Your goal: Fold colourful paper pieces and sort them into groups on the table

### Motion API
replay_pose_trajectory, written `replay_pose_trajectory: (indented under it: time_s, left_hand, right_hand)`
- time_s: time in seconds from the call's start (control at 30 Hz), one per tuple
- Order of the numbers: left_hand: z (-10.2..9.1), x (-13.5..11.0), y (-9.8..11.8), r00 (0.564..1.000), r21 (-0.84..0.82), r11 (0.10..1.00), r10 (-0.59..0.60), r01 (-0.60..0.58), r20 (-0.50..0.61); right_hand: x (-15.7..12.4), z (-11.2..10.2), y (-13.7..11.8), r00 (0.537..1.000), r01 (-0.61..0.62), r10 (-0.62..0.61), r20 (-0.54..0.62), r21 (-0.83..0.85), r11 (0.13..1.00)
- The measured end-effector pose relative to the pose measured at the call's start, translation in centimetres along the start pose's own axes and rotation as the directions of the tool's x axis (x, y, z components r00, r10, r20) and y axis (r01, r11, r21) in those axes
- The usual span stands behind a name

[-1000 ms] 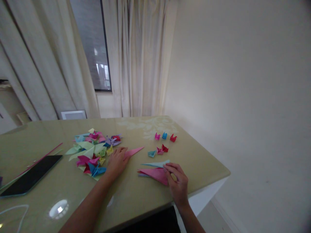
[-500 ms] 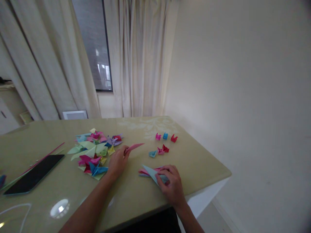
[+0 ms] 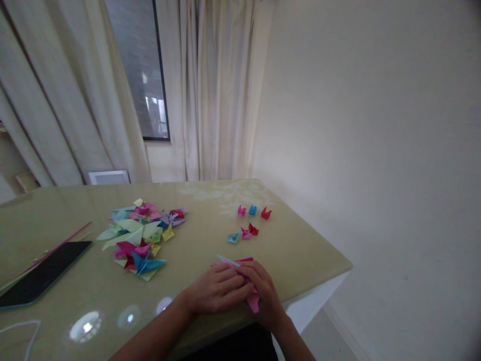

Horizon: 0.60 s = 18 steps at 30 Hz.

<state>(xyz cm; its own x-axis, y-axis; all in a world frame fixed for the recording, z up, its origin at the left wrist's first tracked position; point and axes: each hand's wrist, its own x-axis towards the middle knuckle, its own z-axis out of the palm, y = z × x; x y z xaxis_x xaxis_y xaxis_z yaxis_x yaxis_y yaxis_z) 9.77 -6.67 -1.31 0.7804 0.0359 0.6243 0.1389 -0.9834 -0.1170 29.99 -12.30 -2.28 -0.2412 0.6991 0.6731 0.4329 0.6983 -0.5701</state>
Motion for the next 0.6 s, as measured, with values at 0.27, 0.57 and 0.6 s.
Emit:
replay_pose_trajectory:
  time_s: [0.27,0.57,0.6]
  left_hand:
    - [-0.7,-0.7,-2.9,0.944,0.06,0.943,-0.329,0.328,-0.001]
    - [-0.2,-1.5,-4.1,0.904,0.109,0.901,-0.407,0.421,-0.129]
    - [-0.2,-1.7,-4.3,0.891,0.098,0.889,-0.434,0.448,-0.134]
  right_hand:
    - [0.2,-0.8,0.4,0.97,-0.196,0.22,-0.1,0.208,0.958]
    - [2.9,-2.5,0.5,0.9,-0.187,0.294,-0.322,0.325,0.927]
    - [4.4,-4.2,-0.2,0.909,-0.137,0.248,-0.334,0.322,0.937]
